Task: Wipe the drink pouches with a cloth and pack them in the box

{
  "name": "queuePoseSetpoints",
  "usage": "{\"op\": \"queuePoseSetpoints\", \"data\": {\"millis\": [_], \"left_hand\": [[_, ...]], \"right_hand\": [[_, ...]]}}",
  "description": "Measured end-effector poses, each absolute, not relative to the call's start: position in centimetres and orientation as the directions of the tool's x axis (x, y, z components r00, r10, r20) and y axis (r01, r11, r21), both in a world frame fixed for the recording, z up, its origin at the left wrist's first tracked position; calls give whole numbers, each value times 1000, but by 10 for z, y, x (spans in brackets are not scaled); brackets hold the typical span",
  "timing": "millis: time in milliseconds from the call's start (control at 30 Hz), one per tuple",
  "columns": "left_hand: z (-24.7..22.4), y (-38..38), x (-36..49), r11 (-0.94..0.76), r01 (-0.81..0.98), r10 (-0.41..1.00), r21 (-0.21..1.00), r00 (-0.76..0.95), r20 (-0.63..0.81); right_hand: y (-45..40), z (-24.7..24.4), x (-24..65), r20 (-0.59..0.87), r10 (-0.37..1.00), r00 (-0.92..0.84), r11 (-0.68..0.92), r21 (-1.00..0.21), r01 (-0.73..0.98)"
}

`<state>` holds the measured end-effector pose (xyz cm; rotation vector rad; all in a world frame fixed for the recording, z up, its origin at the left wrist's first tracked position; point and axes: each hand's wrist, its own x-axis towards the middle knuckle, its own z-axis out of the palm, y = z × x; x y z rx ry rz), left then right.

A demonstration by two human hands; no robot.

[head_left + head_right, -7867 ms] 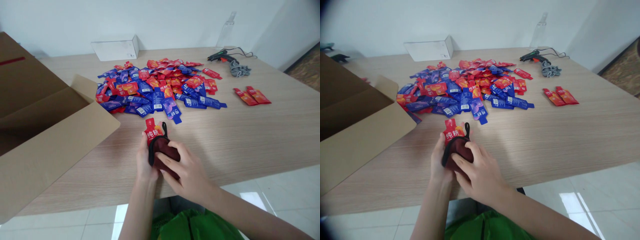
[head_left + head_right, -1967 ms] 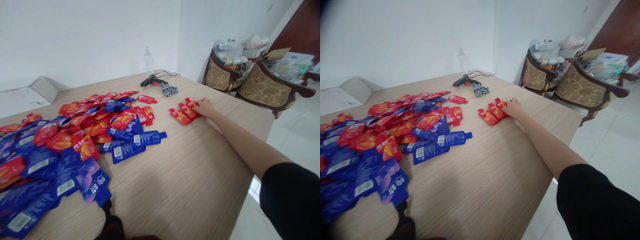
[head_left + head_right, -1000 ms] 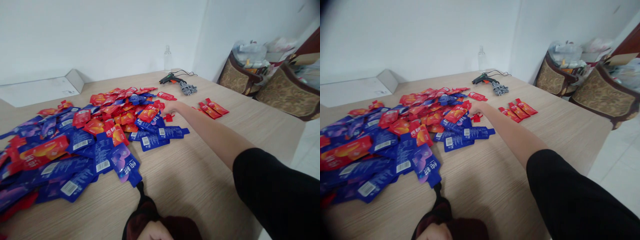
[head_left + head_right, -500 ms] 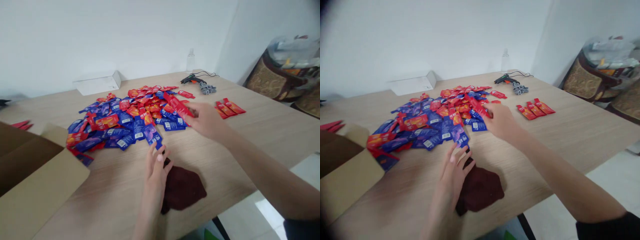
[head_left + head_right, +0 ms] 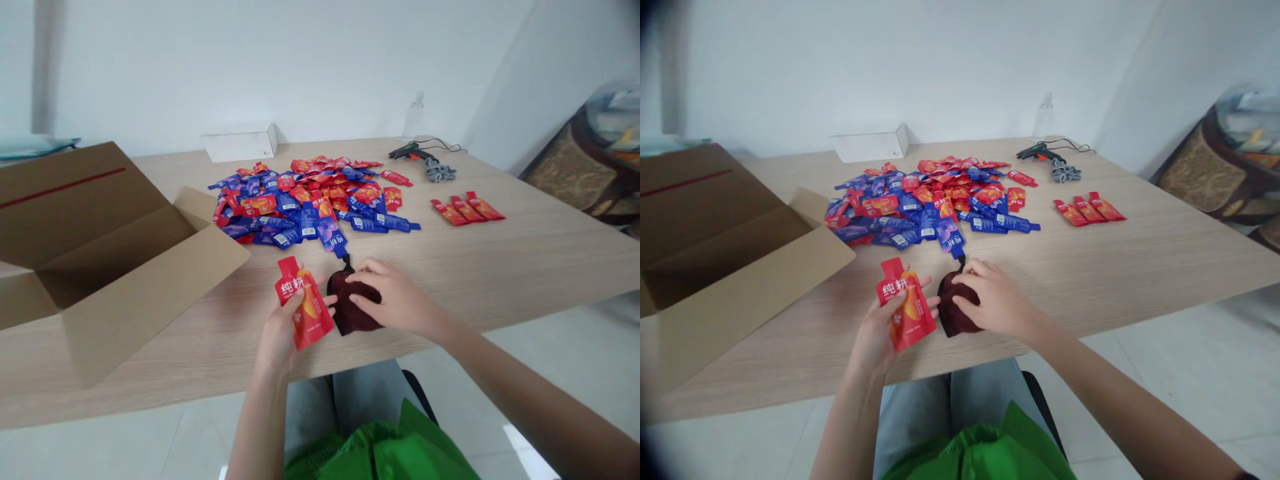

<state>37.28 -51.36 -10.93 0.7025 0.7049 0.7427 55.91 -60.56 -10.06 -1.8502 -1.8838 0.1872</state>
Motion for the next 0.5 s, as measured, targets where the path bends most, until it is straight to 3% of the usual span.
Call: {"op": "queuePoseSetpoints", "data": {"millis": [233, 500], "left_hand": [[-117, -511, 354, 614, -245, 693, 750, 623, -363], [-129, -508, 359, 619, -146, 669, 772, 613, -420]], "right_hand": [[-599, -148, 544, 222, 973, 67, 22, -374, 927], [-574, -132, 554, 364, 901, 233, -22, -500, 866]]}}
